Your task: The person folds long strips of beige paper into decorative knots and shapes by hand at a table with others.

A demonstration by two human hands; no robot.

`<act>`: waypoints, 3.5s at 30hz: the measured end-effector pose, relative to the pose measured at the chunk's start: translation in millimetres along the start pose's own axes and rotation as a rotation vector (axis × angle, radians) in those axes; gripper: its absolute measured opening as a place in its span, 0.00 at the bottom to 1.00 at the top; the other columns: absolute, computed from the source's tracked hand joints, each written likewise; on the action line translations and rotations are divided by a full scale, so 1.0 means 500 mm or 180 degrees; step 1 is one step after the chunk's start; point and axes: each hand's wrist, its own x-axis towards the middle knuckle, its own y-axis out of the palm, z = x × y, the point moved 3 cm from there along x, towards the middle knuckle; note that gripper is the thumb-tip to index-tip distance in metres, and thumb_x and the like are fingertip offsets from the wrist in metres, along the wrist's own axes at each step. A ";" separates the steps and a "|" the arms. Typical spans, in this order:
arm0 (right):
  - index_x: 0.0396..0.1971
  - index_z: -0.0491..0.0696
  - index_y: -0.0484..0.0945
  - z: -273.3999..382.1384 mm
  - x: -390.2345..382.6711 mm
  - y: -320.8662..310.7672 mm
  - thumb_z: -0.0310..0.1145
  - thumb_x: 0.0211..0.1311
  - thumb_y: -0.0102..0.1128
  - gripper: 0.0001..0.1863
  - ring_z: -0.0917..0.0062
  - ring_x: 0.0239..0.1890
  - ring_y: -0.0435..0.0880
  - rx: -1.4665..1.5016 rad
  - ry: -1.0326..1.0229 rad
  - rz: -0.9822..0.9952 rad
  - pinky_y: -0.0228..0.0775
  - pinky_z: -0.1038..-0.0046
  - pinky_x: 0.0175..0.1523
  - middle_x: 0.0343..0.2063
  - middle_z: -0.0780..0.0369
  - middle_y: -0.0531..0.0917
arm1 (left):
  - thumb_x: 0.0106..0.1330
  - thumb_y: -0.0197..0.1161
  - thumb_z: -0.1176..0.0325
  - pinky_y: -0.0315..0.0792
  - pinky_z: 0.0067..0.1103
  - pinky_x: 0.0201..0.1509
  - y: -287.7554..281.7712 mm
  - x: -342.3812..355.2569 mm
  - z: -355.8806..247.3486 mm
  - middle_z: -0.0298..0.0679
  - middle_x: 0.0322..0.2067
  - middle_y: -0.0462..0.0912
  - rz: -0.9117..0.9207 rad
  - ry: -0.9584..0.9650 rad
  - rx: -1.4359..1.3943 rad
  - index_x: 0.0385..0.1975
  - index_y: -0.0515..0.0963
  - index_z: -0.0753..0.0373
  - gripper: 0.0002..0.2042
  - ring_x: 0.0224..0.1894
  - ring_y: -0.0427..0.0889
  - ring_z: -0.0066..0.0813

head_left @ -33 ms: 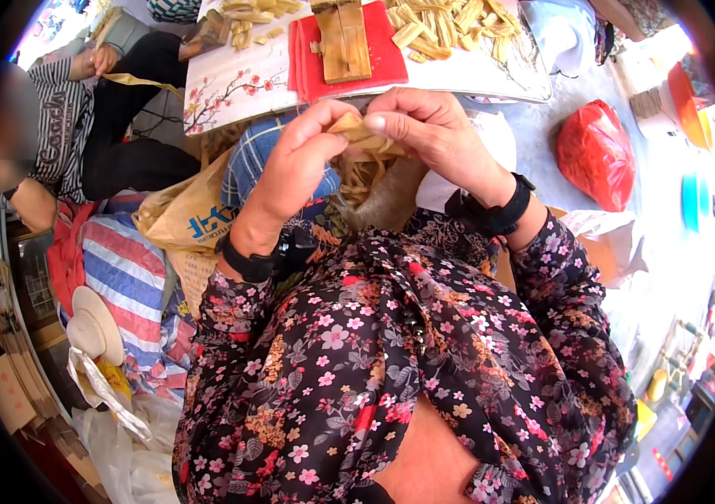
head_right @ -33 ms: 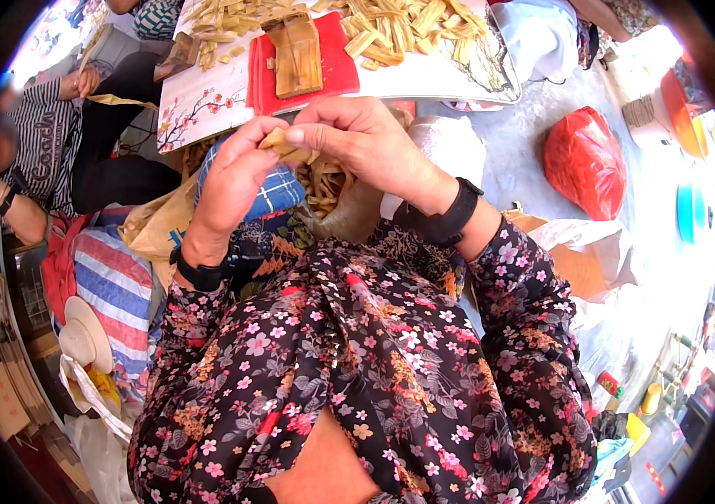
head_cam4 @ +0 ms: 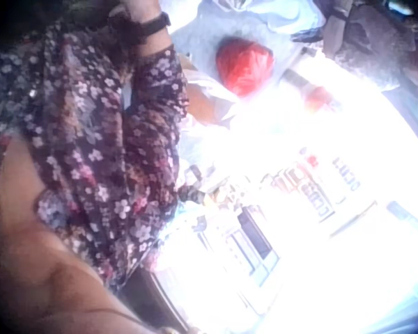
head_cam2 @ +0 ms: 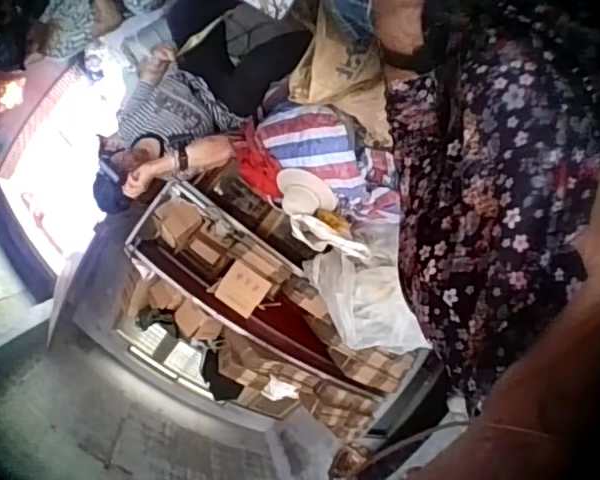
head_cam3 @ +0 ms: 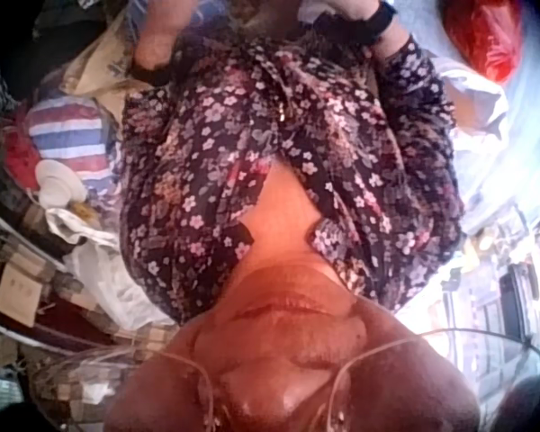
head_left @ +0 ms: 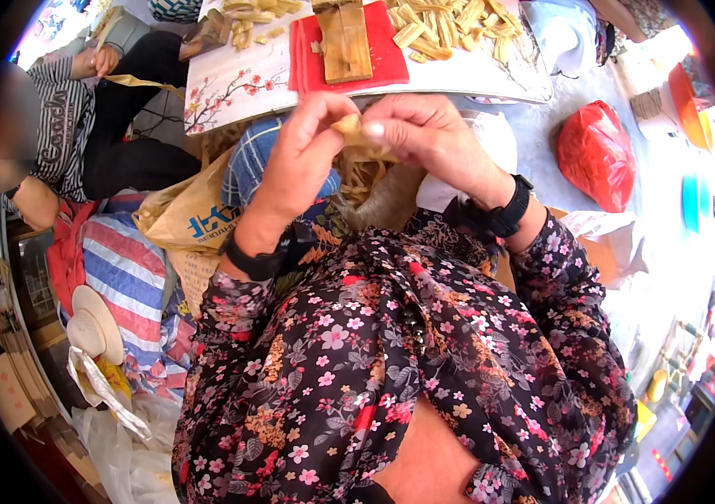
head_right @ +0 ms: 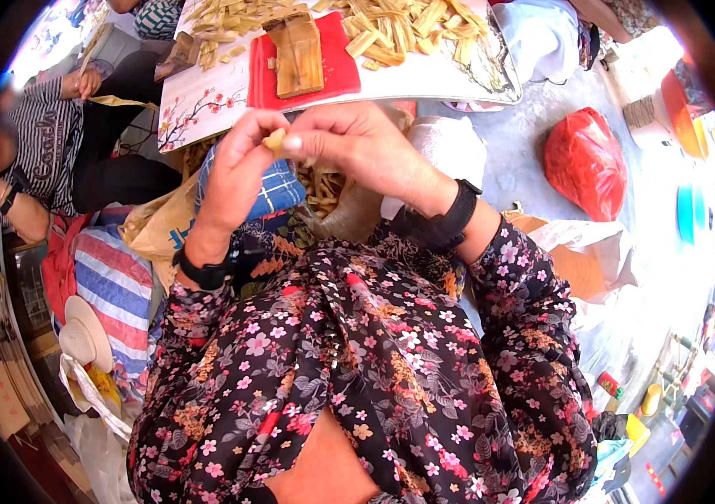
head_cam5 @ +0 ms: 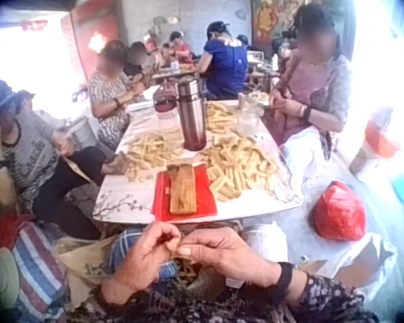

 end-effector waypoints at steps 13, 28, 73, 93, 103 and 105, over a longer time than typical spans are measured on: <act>0.32 0.46 0.77 -0.025 -0.008 -0.043 0.48 0.67 0.47 0.19 0.91 0.15 0.61 0.0218 0.0597 -0.0849 0.51 0.86 0.19 0.15 0.73 0.69 | 0.60 0.59 0.80 0.69 0.12 0.34 -0.024 0.001 -0.008 0.29 0.24 0.77 -0.1148 0.0474 0.0679 0.30 0.75 0.67 0.02 0.29 0.73 0.12; 0.30 0.41 0.73 -0.038 -0.012 -0.006 0.35 0.63 0.56 0.11 0.76 0.23 0.73 -0.1518 -0.0063 0.0246 0.67 0.72 0.31 0.19 0.59 0.75 | 0.54 0.62 0.68 0.68 0.30 0.32 0.036 -0.029 -0.018 0.38 0.25 0.70 0.0241 0.1205 0.3602 0.27 0.70 0.60 0.08 0.30 0.74 0.36; 0.31 0.41 0.78 0.009 0.076 -0.050 0.36 0.60 0.56 0.12 0.57 0.30 0.80 -0.2788 -0.1159 -0.1378 0.72 0.63 0.35 0.26 0.51 0.81 | 0.64 0.56 0.60 0.69 0.27 0.47 -0.057 0.050 0.054 0.45 0.34 0.80 -0.0549 0.0682 0.2609 0.42 0.78 0.62 0.14 0.39 0.77 0.40; 0.32 0.41 0.72 -0.083 0.038 0.014 0.37 0.68 0.49 0.13 0.79 0.21 0.75 -0.1168 -0.0721 -0.0985 0.68 0.72 0.26 0.21 0.63 0.76 | 0.63 0.48 0.72 0.68 0.27 0.40 0.023 -0.006 0.048 0.36 0.28 0.75 -0.0007 -0.0380 0.0944 0.36 0.74 0.63 0.07 0.32 0.73 0.32; 0.32 0.42 0.73 -0.023 0.015 0.030 0.40 0.66 0.52 0.15 0.66 0.21 0.78 -0.1655 -0.0494 -0.0515 0.67 0.68 0.26 0.18 0.55 0.77 | 0.62 0.50 0.78 0.69 0.27 0.47 0.012 -0.002 -0.010 0.43 0.37 0.75 -0.0946 0.1075 0.1931 0.40 0.72 0.65 0.08 0.41 0.75 0.38; 0.32 0.43 0.75 -0.006 0.009 0.030 0.40 0.66 0.52 0.14 0.60 0.23 0.78 -0.1902 -0.0796 -0.0431 0.68 0.67 0.28 0.20 0.52 0.77 | 0.65 0.50 0.76 0.69 0.24 0.47 0.004 -0.008 0.007 0.40 0.37 0.76 -0.0802 0.0211 0.1135 0.40 0.72 0.65 0.07 0.41 0.76 0.32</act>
